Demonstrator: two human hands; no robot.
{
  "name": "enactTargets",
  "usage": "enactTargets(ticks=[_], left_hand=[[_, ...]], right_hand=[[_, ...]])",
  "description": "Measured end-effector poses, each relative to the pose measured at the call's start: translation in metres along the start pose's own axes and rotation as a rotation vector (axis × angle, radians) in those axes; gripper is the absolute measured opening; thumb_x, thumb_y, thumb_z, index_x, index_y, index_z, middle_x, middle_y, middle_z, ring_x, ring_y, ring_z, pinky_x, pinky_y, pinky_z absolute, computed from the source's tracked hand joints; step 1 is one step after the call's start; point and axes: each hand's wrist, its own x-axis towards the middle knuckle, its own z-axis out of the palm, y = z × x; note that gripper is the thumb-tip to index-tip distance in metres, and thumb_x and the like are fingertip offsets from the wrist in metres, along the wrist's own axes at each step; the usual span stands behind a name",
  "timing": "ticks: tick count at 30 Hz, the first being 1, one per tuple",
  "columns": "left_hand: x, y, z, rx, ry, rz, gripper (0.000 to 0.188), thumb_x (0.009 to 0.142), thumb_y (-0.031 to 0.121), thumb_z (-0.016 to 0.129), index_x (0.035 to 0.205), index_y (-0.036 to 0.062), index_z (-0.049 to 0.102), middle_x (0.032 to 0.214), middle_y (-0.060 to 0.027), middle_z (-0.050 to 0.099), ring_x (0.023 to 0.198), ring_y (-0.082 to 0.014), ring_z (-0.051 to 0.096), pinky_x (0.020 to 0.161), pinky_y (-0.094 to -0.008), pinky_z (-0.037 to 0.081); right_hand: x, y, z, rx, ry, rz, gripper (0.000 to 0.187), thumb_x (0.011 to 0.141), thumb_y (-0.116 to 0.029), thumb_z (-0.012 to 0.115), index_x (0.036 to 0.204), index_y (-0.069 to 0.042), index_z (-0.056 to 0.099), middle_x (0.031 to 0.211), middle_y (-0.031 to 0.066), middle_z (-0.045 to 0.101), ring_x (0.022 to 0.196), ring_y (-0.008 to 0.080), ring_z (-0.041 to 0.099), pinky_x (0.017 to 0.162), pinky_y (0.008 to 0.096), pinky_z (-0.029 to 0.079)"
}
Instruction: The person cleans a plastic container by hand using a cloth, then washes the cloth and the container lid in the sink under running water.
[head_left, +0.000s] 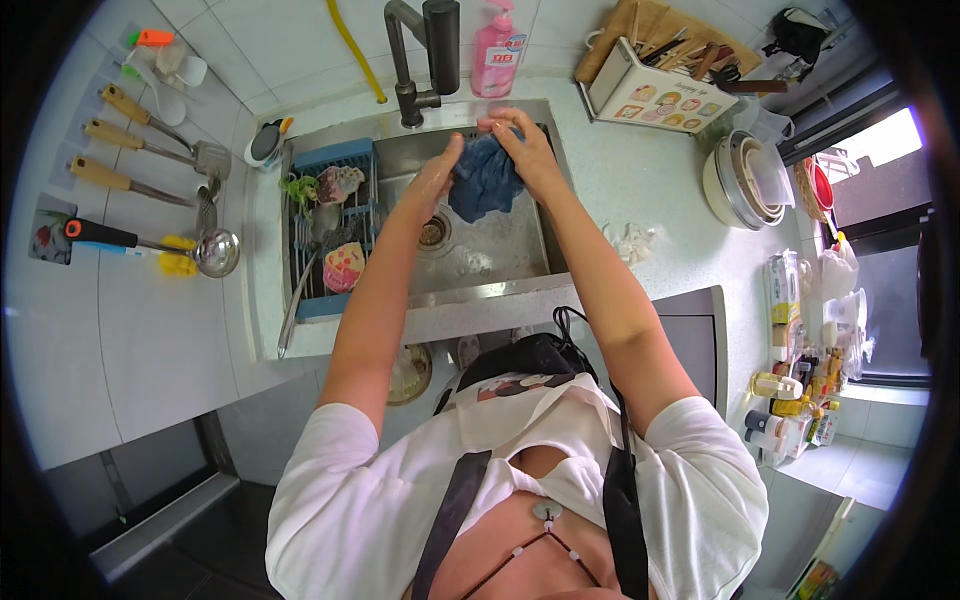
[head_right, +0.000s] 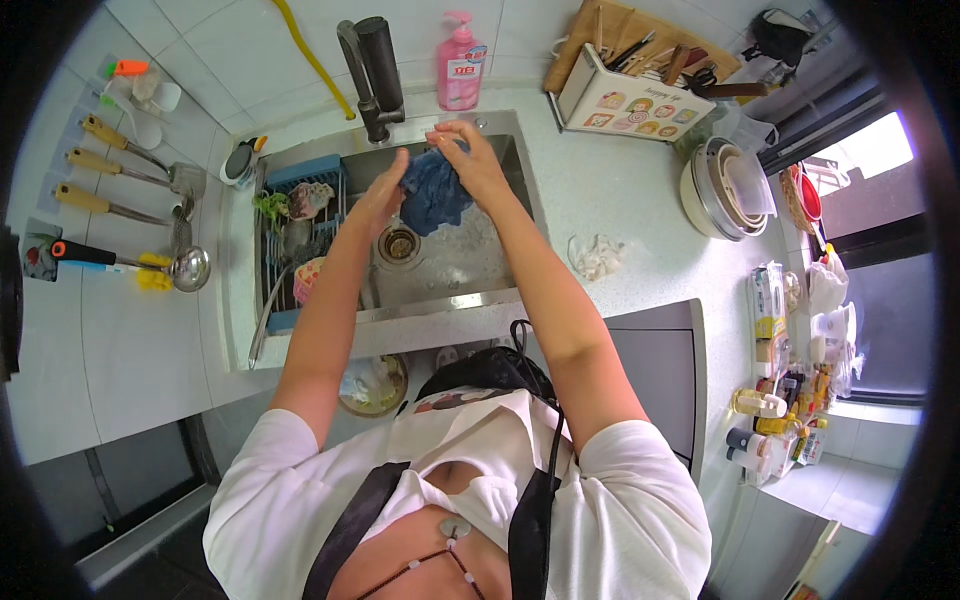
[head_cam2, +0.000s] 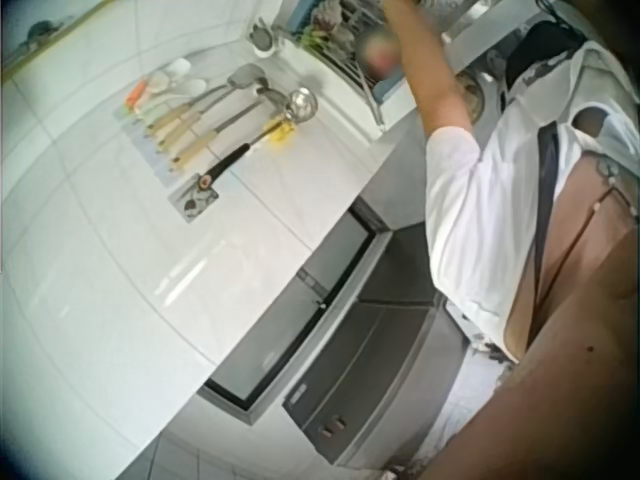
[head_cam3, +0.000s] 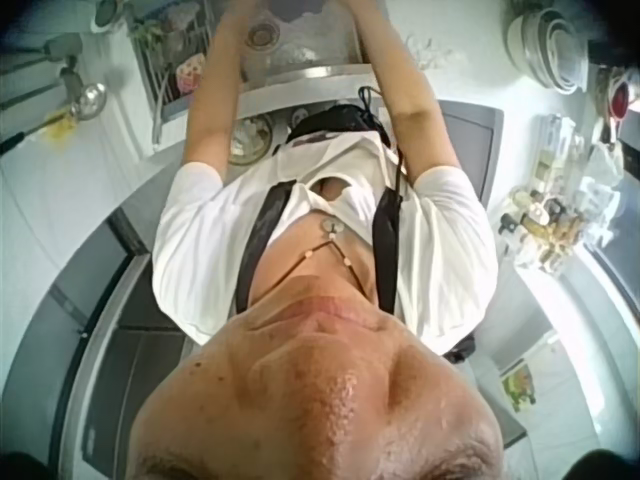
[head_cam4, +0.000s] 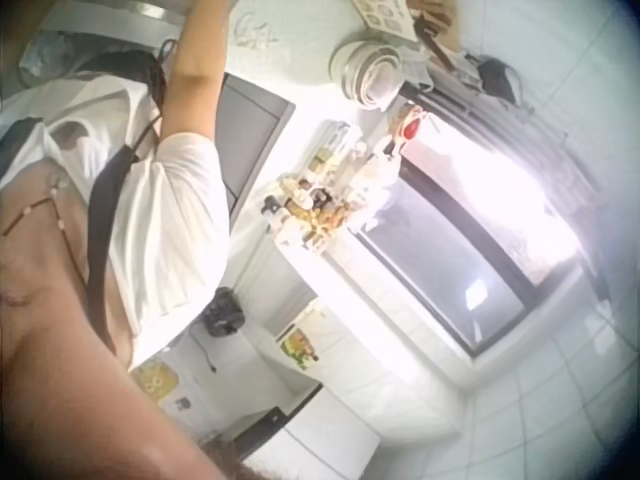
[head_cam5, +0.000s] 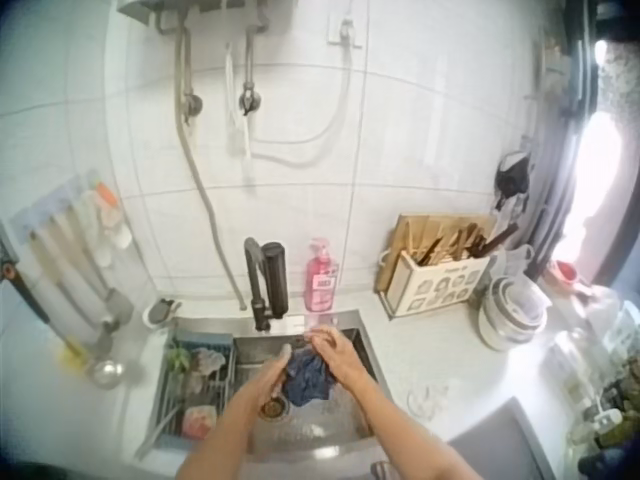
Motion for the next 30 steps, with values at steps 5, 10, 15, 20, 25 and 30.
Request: enactTargets(ticks=[5,10,15,20,25,30], left_hand=[[-0.005,0.024,0.015,0.086,0.042,0.267,0.02,0.077,0.024,0.06,0.08,0.0047,0.056,0.072,-0.0008,0.055,0.068,-0.01,0.051,0.062,-0.024,0.04],[0.002,0.037,0.01,-0.355,0.036,0.287,0.011,0.071,0.005,0.06,0.079,0.0047,0.053,0.074,-0.0037,0.055,0.066,-0.015,0.055,0.058,-0.0284,0.045],[0.001,0.03,0.012,-0.615,0.017,0.148,0.013,0.07,0.005,0.057,0.081,0.0047,0.051,0.076,-0.0065,0.056,0.069,-0.0197,0.056,0.064,-0.033,0.048],[0.0,0.035,0.016,-0.783,-0.052,-0.014,0.017,0.071,0.011,0.056,0.085,0.0022,0.051,0.077,-0.0093,0.056,0.075,-0.0242,0.058,0.072,-0.038,0.049],[0.009,0.019,0.001,-0.992,-0.336,0.005,0.019,0.075,0.013,0.052,0.089,0.0009,0.052,0.085,-0.013,0.056,0.071,-0.0227,0.054,0.068,-0.0356,0.047],[0.015,-0.009,-0.035,-1.011,-0.292,0.066,0.026,0.075,0.016,0.05,0.098,0.0045,0.053,0.094,-0.0116,0.056,0.075,-0.0231,0.055,0.067,-0.0345,0.046]], right_hand=[[-0.007,0.007,-0.009,-0.391,-0.045,-0.151,0.046,0.078,-0.016,0.06,0.119,-0.005,0.042,0.106,0.0116,0.057,0.102,0.0205,0.052,0.086,0.0297,0.039],[-0.036,0.002,-0.009,-0.798,-0.312,0.112,0.073,0.069,-0.018,0.07,0.129,-0.007,0.03,0.116,0.016,0.051,0.108,0.0267,0.049,0.086,0.0336,0.04],[-0.05,0.041,-0.029,-0.587,-0.314,0.231,0.093,0.06,-0.024,0.078,0.133,-0.006,0.024,0.124,0.0224,0.041,0.117,0.0308,0.04,0.095,0.0339,0.034],[-0.044,0.054,-0.023,-0.604,-0.198,-0.028,0.096,0.059,-0.022,0.078,0.134,-0.005,0.021,0.13,0.0197,0.034,0.121,0.0275,0.034,0.098,0.0315,0.03],[-0.034,0.057,-0.007,-0.326,-0.229,0.109,0.075,0.059,-0.014,0.075,0.124,-0.007,0.038,0.109,0.0138,0.051,0.104,0.0218,0.048,0.089,0.0293,0.036],[-0.029,0.06,-0.023,-0.366,-0.139,0.398,0.045,0.062,-0.004,0.067,0.103,-0.005,0.049,0.096,0.0102,0.057,0.085,0.0153,0.055,0.072,0.0284,0.043]])
